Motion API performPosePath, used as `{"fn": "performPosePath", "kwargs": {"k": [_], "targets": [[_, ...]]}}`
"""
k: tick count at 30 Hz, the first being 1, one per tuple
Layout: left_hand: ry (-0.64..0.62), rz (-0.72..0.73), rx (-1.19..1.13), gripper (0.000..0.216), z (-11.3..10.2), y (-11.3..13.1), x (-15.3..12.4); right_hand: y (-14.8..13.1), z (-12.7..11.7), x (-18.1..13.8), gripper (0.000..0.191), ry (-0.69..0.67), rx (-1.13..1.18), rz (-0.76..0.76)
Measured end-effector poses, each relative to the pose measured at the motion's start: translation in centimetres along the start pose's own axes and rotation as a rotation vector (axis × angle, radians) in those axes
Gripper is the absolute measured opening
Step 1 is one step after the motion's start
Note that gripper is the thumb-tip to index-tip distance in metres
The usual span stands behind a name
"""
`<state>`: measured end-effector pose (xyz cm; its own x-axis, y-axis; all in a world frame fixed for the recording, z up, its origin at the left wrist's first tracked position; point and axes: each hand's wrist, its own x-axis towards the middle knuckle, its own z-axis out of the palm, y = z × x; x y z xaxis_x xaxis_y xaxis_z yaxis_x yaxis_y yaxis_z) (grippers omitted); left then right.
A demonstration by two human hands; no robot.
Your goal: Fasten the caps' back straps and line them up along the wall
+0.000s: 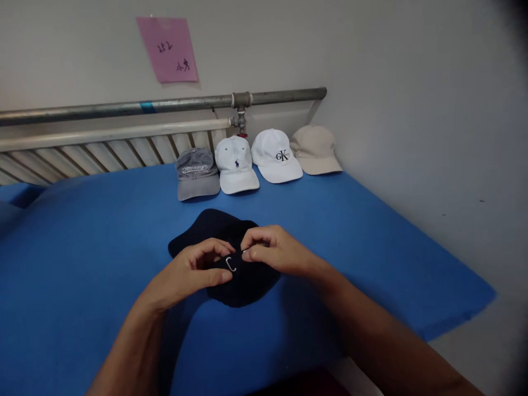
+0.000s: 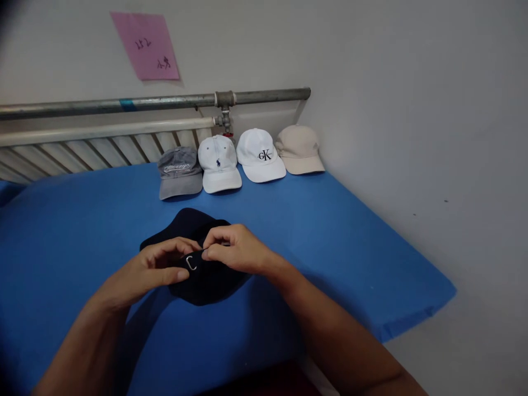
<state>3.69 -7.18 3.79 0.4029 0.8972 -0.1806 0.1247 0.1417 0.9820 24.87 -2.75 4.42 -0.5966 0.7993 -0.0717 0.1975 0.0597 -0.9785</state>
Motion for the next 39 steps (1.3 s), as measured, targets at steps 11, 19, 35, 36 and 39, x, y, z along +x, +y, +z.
{"fn": "performPosePath", "kwargs": {"k": [11,19,35,36,39], "targets": [[-0.164,0.061,0.255,0.022,-0.3,0.9,-0.5,-0.5,-0.3,-0.3,0.012,0.002,0.229,-0.090],[-0.056,0.011,0.231,0.024,1.5,1.8,-0.7,-0.4,-0.3,-0.8,0.008,0.078,-0.022,-0.338],[-0.115,0.297,-0.041,0.016,-0.6,0.7,-3.5,0.4,-2.2,-0.7,0.027,-0.031,-0.294,-0.539],[-0.091,0.316,-0.078,0.016,-0.5,0.6,-3.7,0.4,-2.1,-0.8,0.026,-0.028,-0.218,-0.513],[-0.036,0.301,-0.152,0.018,0.2,0.4,-4.5,0.0,-1.5,-1.6,0.027,0.078,0.047,-0.425]]}}
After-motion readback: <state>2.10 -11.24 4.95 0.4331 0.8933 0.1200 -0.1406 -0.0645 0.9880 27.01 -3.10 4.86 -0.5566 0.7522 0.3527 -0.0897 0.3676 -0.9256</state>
